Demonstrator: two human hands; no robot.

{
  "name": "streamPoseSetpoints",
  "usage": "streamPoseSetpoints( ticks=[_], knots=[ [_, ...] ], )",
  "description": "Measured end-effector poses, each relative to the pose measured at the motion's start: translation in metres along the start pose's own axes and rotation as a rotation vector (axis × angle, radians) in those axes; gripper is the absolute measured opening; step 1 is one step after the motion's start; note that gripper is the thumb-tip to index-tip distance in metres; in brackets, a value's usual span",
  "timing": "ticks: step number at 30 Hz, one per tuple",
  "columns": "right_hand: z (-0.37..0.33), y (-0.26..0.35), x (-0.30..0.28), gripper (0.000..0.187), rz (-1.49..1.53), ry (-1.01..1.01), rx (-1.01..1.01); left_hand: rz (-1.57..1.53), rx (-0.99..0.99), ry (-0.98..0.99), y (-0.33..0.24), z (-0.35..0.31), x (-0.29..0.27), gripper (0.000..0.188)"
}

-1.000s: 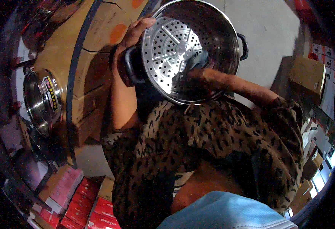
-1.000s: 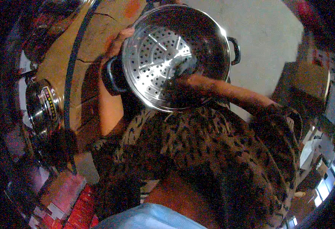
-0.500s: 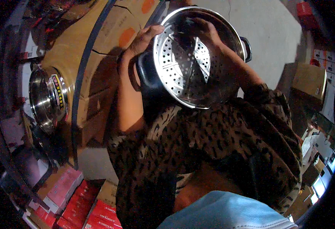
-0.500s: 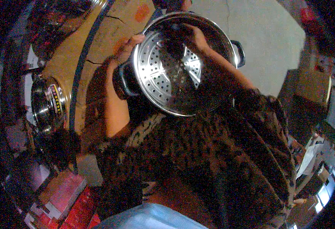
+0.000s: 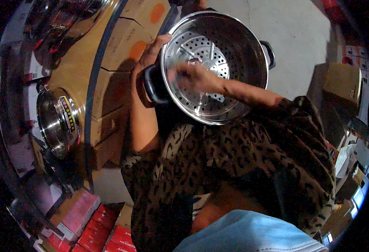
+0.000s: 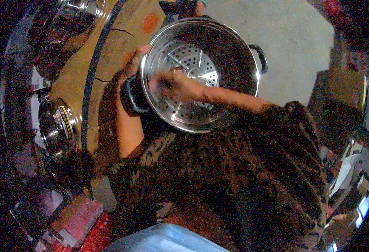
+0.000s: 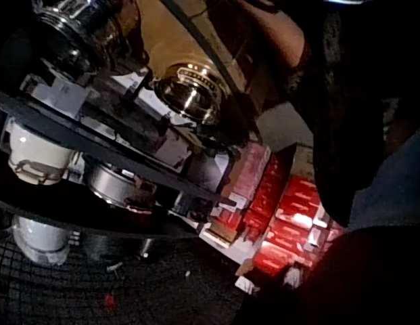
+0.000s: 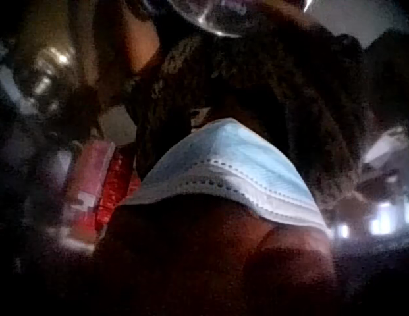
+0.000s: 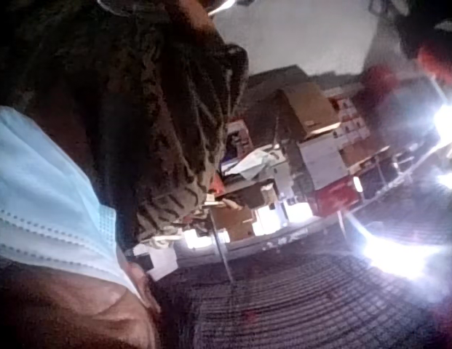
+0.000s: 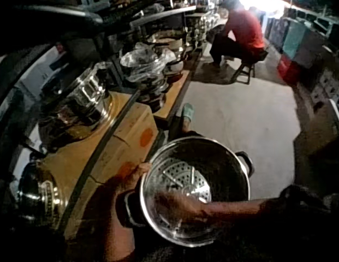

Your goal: The person wipes a stainless steel steamer insert with a cloth, cleaning the interior, exterior, and perforated surfaces. They rotate and flip the steamer to access all sides, then place it back on the table among other cookware.

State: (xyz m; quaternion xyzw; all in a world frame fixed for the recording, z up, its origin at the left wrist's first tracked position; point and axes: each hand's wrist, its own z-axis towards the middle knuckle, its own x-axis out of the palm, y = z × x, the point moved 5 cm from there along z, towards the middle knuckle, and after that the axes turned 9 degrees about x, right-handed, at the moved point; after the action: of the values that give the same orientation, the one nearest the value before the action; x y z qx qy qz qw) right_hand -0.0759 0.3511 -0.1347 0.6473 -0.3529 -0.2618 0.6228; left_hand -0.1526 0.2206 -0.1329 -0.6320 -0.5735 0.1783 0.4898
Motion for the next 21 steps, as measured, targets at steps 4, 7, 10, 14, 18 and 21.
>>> streamPoseSetpoints(
  ticks=[4,7,10,14,18,21],
  knots=[
    [-0.073,-0.004,0.012,0.022,-0.347,0.594,-0.076,-0.033,0.031,0.057,-0.007,0.003,0.030,0.038],
    [-0.077,0.000,0.001,0.020,-0.549,0.654,-0.215,-0.129,-0.033,0.025,-0.011,-0.011,0.048,0.038],
    [-0.024,0.006,-0.036,0.025,-1.176,0.233,-0.467,-0.003,-0.057,-0.062,0.010,0.015,0.025,0.044],
    [-0.004,0.044,-0.142,0.041,-1.546,-0.240,-0.410,-0.047,0.023,0.090,0.012,0.022,0.031,0.037],
    [-0.121,-0.052,-0.193,0.039,-1.898,-0.277,-0.223,-0.018,0.237,0.137,-0.015,-0.003,0.044,0.034],
    [-0.173,-0.083,-0.135,0.032,-1.183,0.246,0.552,-0.167,-0.017,0.113,-0.001,-0.014,0.052,0.035]
  ],
)
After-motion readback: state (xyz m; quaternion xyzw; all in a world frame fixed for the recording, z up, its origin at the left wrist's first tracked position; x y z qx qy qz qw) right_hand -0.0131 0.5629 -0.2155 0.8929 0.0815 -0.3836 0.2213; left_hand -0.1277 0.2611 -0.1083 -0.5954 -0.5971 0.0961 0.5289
